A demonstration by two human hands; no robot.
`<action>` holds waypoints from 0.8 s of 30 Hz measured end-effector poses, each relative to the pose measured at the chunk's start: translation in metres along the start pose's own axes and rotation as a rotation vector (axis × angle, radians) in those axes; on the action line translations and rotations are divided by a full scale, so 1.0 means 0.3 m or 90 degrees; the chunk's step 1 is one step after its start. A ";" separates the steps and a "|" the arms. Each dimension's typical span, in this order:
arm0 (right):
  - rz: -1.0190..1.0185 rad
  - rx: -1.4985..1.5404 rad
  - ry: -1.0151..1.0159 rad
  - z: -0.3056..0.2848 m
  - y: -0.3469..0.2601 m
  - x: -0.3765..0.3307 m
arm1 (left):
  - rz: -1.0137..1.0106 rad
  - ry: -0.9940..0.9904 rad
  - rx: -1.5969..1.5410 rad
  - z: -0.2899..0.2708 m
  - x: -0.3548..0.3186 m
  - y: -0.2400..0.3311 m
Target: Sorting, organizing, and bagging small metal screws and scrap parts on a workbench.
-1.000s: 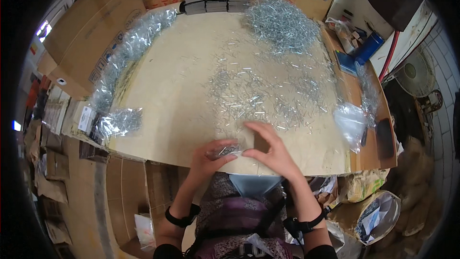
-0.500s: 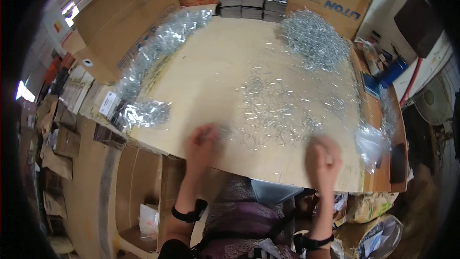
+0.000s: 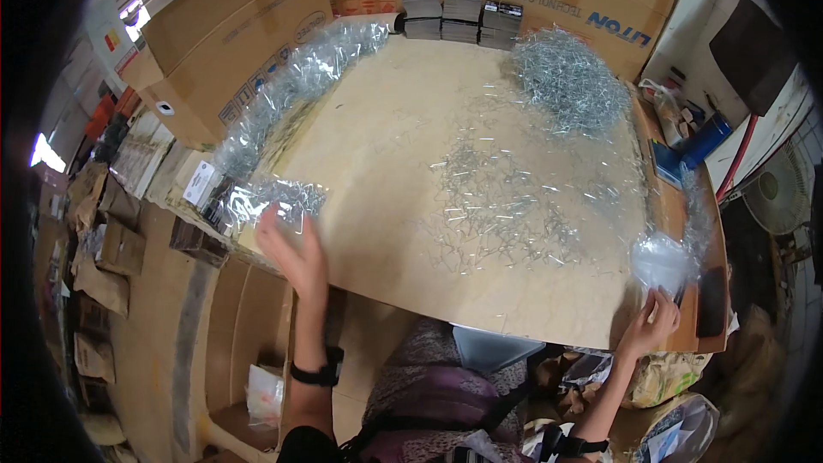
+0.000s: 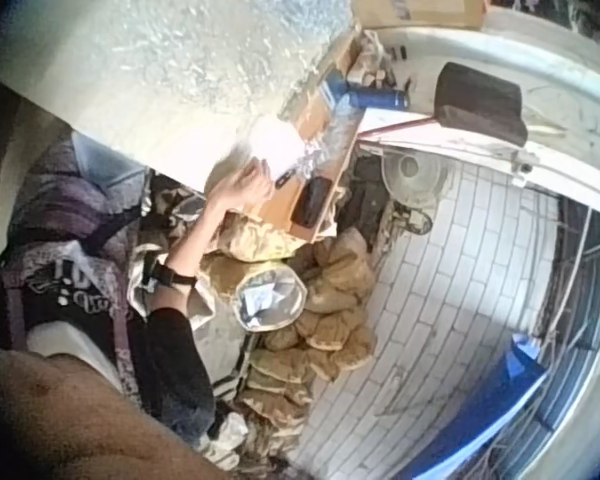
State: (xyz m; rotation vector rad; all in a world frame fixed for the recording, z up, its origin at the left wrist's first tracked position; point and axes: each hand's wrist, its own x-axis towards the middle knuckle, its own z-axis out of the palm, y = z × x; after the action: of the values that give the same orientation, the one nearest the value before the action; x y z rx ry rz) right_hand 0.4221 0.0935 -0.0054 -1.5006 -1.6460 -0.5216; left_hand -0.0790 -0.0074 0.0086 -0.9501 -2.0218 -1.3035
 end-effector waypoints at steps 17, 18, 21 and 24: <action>0.060 0.581 -0.388 -0.152 -0.485 -0.208 | -0.266 -0.957 -0.640 -0.137 -0.455 0.444; 0.095 0.640 -0.479 -0.151 -0.468 -0.219 | -0.162 -0.921 -0.594 -0.141 -0.454 0.444; 0.232 0.679 -0.515 -0.177 -0.500 -0.228 | -0.285 -0.757 -0.676 -0.163 -0.496 0.449; 0.337 0.724 -0.584 -0.198 -0.510 -0.223 | -0.459 -0.632 -0.750 -0.181 -0.499 0.489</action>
State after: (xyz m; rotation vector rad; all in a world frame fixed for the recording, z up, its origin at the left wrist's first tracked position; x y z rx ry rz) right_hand 0.2898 -0.0235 0.0097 -1.1626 -1.5386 1.3640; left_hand 0.1316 -0.0560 -0.0052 -1.6619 -2.2690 -3.0645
